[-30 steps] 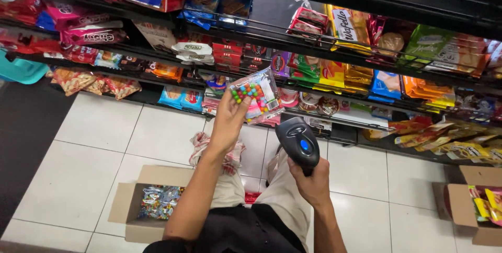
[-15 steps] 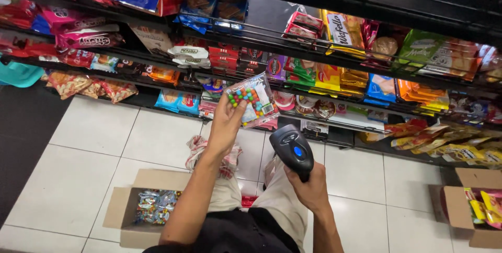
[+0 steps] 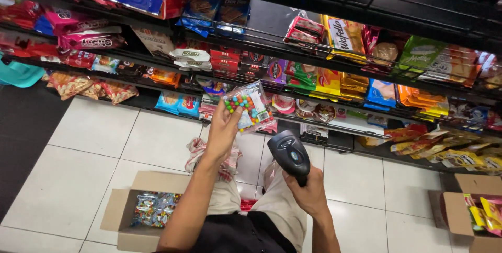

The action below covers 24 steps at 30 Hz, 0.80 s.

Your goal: Cleaning shelves and scanning products in a grocery store.

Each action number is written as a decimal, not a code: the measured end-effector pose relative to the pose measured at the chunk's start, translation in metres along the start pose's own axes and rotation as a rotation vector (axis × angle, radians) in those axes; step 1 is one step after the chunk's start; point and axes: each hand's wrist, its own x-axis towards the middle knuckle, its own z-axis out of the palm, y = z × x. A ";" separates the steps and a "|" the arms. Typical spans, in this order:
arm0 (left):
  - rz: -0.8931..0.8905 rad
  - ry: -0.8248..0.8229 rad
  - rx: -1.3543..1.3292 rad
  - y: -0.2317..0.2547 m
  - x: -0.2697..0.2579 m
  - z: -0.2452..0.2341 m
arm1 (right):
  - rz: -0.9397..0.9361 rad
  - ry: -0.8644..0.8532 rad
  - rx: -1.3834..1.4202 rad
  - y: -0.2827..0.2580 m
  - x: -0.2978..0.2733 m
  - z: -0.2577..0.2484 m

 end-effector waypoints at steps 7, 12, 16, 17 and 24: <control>-0.032 0.036 -0.065 -0.004 -0.002 -0.006 | -0.013 -0.011 -0.068 -0.002 -0.005 -0.009; -0.161 0.114 -0.051 -0.040 -0.008 -0.038 | 0.184 -0.277 -0.483 0.098 -0.040 -0.021; -0.301 -0.079 -0.384 -0.051 -0.013 -0.044 | 0.251 -0.329 -0.612 0.207 -0.075 -0.006; -0.297 -0.094 -0.379 -0.041 -0.015 -0.036 | 0.246 -0.313 -0.609 0.282 -0.086 0.004; -0.663 -0.118 -0.889 -0.029 -0.030 -0.020 | -0.001 -0.078 -0.682 0.542 -0.110 0.053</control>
